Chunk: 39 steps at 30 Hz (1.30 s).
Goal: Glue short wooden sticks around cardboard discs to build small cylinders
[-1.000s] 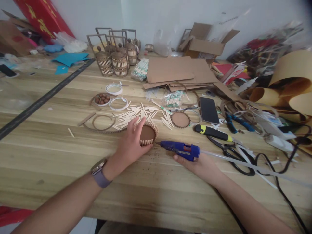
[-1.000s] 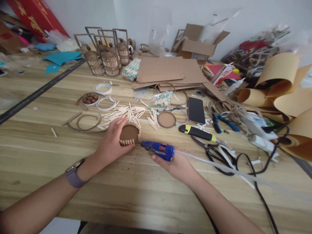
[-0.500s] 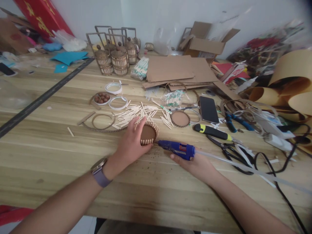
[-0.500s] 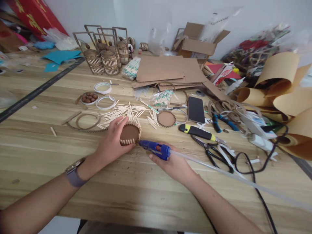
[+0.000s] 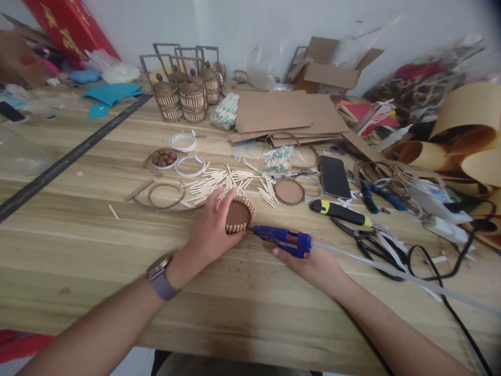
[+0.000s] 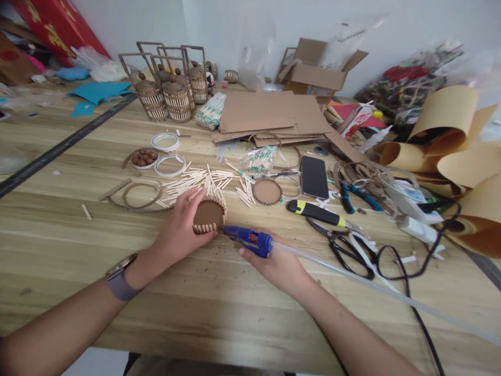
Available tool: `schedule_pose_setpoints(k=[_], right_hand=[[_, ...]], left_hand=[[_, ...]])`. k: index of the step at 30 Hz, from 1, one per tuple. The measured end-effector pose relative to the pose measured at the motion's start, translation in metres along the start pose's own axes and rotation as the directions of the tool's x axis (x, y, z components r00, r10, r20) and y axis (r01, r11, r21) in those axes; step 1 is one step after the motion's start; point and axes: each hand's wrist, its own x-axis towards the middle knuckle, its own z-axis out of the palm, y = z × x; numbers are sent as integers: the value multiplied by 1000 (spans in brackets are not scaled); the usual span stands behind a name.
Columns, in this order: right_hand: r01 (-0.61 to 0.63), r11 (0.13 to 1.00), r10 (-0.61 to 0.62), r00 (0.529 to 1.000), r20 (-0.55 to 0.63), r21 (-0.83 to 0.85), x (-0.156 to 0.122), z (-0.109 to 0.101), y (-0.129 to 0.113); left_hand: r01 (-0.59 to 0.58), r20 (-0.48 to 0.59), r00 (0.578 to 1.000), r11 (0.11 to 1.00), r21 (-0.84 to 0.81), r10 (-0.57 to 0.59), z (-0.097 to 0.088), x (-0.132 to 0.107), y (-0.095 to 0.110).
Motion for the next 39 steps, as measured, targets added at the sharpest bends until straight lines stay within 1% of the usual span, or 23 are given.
schedule_pose_setpoints(k=[5,14,17,23,29,32,33,34,35,36,37,38,39], right_hand=[[-17,1000,17,1000,3,-10,0,0,-1],[7,1000,-7,1000,-2,-7,0,-1,-6],[-4,1000,4,1000,-17,-11,0,-1,-6],[-22,1000,22,1000,-8,-16,0,0,-6],[-2,999,3,1000,-16,42,2,-5,-11],[-5,989,8,1000,-19,147,4,-15,-12],[-33,980,34,999,-4,199,4,-19,-12],[-77,964,69,997,38,254,4,-24,-12],[-133,943,102,988,116,304,4,-29,-11],[-198,920,124,966,227,339,3,-35,-10],[-265,897,135,926,353,353,3,-40,-10],[-323,880,138,875,464,347,2,-45,-9],[-358,874,135,828,544,327,2,-49,-9]], left_hand=[[-9,2,1000,1000,4,9,0,0,-1],[-14,-6,1000,1000,9,14,1,0,0],[-14,-5,1000,1000,10,14,1,0,-1],[2,4,1000,1000,-8,-2,1,-1,-1],[14,12,1000,1000,-10,-14,0,0,0],[13,26,1000,1000,-2,-13,0,0,-1],[13,26,1000,1000,-2,-13,0,1,-1],[11,22,1000,1000,-4,-11,0,1,-2],[8,17,1000,1000,-8,-8,0,1,-2],[4,12,1000,1000,-12,-4,0,1,-3],[-1,9,1000,1000,-16,1,0,1,-3],[-4,9,1000,1000,-18,4,0,1,-3],[-7,11,1000,1000,-19,7,-1,1,-3]])
